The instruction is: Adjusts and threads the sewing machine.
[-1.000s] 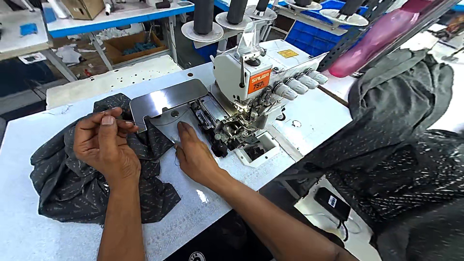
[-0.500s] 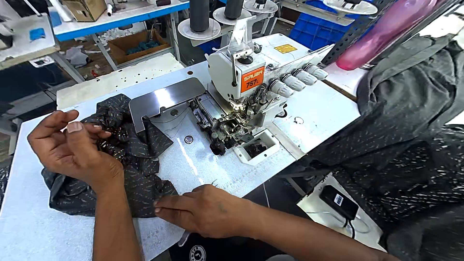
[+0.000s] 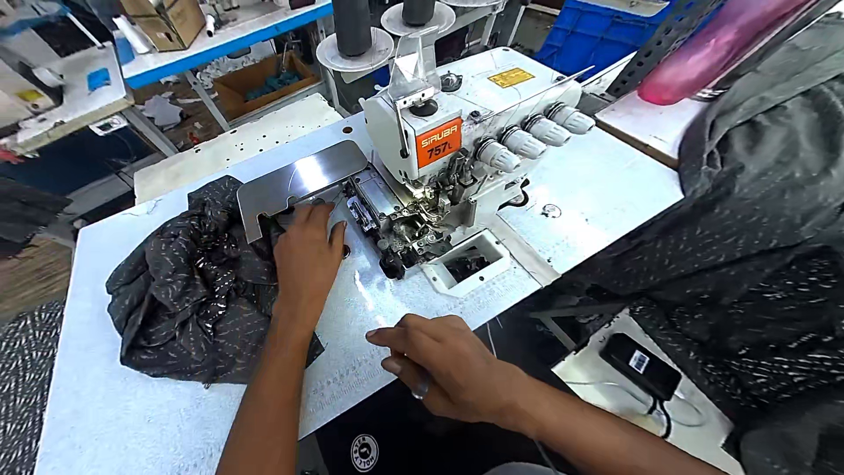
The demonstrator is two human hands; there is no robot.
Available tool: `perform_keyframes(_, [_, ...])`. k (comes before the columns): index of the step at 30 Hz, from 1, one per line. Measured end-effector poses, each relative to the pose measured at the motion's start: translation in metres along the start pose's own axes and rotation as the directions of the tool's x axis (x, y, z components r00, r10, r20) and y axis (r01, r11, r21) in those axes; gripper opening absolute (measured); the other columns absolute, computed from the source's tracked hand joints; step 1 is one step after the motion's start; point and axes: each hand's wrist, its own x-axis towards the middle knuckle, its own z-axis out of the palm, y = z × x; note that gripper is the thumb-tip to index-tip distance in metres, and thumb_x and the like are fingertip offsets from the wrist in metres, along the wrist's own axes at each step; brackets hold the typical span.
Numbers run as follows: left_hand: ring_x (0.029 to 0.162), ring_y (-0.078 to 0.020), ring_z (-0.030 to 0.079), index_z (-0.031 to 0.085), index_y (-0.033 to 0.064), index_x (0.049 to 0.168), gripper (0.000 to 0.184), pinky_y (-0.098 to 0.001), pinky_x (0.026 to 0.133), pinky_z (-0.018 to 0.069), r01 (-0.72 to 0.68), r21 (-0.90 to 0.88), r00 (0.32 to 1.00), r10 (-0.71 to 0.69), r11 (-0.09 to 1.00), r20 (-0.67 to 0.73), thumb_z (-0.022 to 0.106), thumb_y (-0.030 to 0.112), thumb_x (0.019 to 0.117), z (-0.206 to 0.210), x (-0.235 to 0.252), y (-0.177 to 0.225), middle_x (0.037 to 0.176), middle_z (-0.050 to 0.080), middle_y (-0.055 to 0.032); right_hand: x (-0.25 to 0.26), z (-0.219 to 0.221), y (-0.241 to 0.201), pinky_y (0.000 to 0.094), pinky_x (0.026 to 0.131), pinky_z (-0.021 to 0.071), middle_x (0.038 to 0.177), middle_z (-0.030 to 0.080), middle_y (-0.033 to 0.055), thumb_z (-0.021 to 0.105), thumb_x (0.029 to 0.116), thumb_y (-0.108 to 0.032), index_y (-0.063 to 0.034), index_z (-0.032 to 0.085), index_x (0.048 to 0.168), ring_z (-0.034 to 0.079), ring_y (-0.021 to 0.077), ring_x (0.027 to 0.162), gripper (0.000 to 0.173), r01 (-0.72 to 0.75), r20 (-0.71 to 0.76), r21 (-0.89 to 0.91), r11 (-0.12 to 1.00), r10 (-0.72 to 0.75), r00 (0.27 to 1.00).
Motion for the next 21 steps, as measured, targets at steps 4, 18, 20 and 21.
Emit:
perform_keyframes(4, [0.094, -0.0409, 0.069, 0.068, 0.0043, 0.123, 0.029, -0.0623, 0.073, 0.0556, 0.046, 0.079, 0.998, -0.049, 0.996, 0.036, 0.064, 0.023, 0.1006, 0.020, 0.014, 0.004, 0.115, 0.068, -0.0194, -0.016, -0.010, 0.005, 0.0283, 0.051, 0.0471, 0.082, 0.061, 0.0036, 0.048, 0.1090, -0.029, -0.0131, 0.064, 0.128, 0.057, 0.0133, 0.061, 0.029, -0.031, 0.006, -0.033, 0.999, 0.031, 0.999])
perform_keyframes(18, [0.082, -0.0312, 0.069, 0.079, 0.0068, 0.100, 0.019, -0.0487, 0.063, 0.0552, 0.062, 0.190, 0.946, 0.003, 0.980, -0.325, 0.065, 0.020, 0.0981, -0.031, -0.076, -0.028, 0.098, 0.069, -0.0168, -0.026, -0.022, 0.021, 0.0254, 0.052, 0.0475, 0.082, 0.064, 0.0010, 0.057, 0.1055, -0.033, -0.0137, 0.066, 0.125, 0.059, 0.0098, 0.063, 0.029, -0.082, 0.002, -0.027, 0.996, 0.082, 0.997])
perform_keyframes(20, [0.081, -0.0278, 0.064, 0.079, 0.0042, 0.097, 0.020, -0.0410, 0.065, 0.0528, 0.051, 0.172, 0.924, 0.019, 0.984, -0.383, 0.068, 0.021, 0.0966, -0.046, -0.101, -0.031, 0.094, 0.065, -0.0180, -0.018, -0.020, 0.017, 0.0262, 0.054, 0.0491, 0.084, 0.065, 0.0012, 0.058, 0.1051, -0.033, -0.0134, 0.067, 0.123, 0.061, 0.0102, 0.066, 0.028, -0.111, 0.003, 0.002, 0.994, 0.111, 0.994])
perform_keyframes(21, [0.080, -0.0237, 0.062, 0.079, 0.0025, 0.095, 0.020, -0.0345, 0.067, 0.0520, 0.029, 0.146, 0.913, 0.033, 0.989, -0.406, 0.069, 0.019, 0.0956, -0.053, -0.114, -0.033, 0.091, 0.064, -0.0176, -0.012, -0.017, 0.015, 0.0271, 0.058, 0.0522, 0.086, 0.067, 0.0013, 0.058, 0.1051, -0.032, -0.0130, 0.068, 0.123, 0.063, 0.0103, 0.070, 0.027, -0.148, 0.014, 0.036, 0.988, 0.148, 0.989])
